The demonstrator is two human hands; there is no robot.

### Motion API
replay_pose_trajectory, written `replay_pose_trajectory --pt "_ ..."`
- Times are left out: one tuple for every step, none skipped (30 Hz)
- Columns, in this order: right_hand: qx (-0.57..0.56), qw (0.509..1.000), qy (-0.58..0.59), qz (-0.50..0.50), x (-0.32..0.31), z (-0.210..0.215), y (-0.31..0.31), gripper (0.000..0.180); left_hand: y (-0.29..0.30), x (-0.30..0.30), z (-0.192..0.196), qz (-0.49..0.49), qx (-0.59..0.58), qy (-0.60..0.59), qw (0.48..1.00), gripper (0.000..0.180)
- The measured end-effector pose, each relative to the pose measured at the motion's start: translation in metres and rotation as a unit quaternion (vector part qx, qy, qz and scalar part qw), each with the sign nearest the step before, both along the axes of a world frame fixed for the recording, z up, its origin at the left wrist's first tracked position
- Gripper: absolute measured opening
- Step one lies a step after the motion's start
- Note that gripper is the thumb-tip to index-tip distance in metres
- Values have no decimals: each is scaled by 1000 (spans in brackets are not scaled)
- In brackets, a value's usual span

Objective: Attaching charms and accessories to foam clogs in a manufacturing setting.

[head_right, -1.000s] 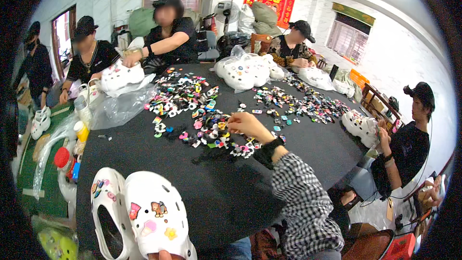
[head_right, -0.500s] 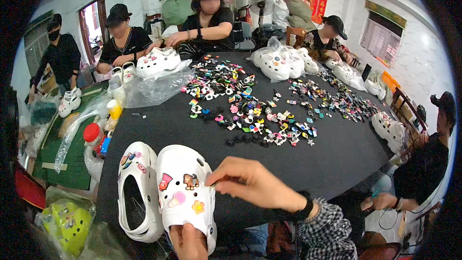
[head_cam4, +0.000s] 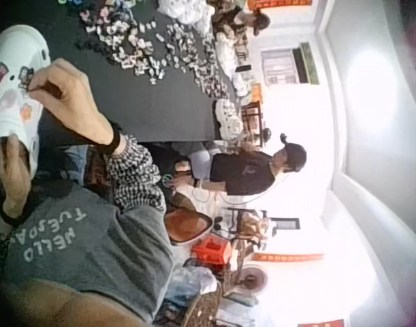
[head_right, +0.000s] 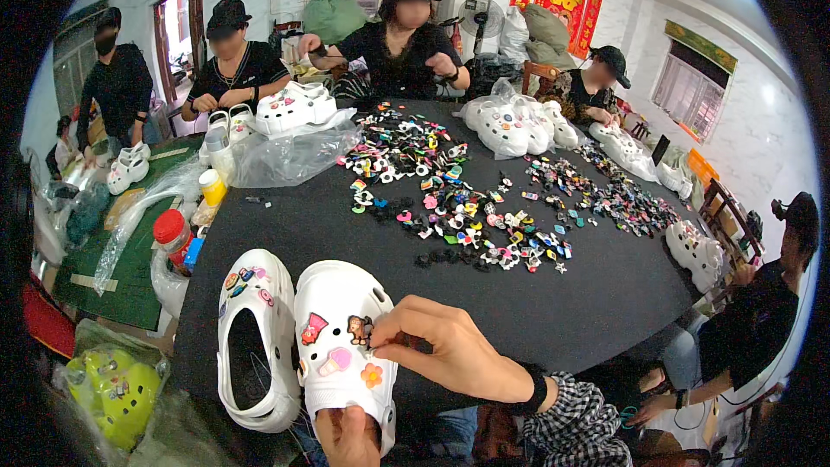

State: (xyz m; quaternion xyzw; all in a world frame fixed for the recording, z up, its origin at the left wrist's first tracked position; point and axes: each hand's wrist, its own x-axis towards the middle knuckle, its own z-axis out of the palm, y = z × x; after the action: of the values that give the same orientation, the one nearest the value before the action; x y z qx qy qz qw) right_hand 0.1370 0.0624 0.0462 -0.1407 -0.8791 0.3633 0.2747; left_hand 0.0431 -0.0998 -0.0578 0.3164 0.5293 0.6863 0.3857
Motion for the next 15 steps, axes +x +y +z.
replay_pose_trajectory --pt "-9 1000 -7 2 1 0 0 13 1 2 3 -1 1 -2 1000 39" --pt "-17 1000 -15 5 1 1 0 13 1 5 7 9 15 -47 999 39" --pt "-17 1000 -16 4 1 2 -1 13 2 6 13 20 30 -91 995 40" --pt "-16 1000 -5 11 1 2 -3 13 3 7 13 20 31 -92 995 40" --pt "-15 1000 6 18 1 3 -4 14 3 7 13 21 42 -83 995 39" --pt "-16 1000 6 20 0 4 -4 14 3 7 13 26 51 -73 996 39" --pt "-12 1000 -1 20 -1 5 -4 14 3 6 11 31 61 -64 996 39" --pt "-7 1000 -8 19 -2 6 -4 15 3 5 10 35 71 -54 995 38" --pt "-6 1000 -9 20 -1 9 -4 15 4 6 9 39 82 -45 995 38" --pt "5 1000 -16 26 -1 12 -3 15 4 5 2 40 83 -46 995 38" --pt "15 999 -23 32 -1 15 -3 15 5 3 -5 34 87 18 995 36" --pt "17 999 -23 34 -3 20 -1 15 6 3 -9 29 91 81 992 35" --pt "35 998 -9 45 -7 25 2 15 5 4 -12 32 92 81 992 35" --pt "52 997 6 57 -11 30 6 15 5 4 -9 37 83 95 991 34" --pt "73 995 1 65 -15 37 8 13 5 4 -6 40 76 110 990 33"
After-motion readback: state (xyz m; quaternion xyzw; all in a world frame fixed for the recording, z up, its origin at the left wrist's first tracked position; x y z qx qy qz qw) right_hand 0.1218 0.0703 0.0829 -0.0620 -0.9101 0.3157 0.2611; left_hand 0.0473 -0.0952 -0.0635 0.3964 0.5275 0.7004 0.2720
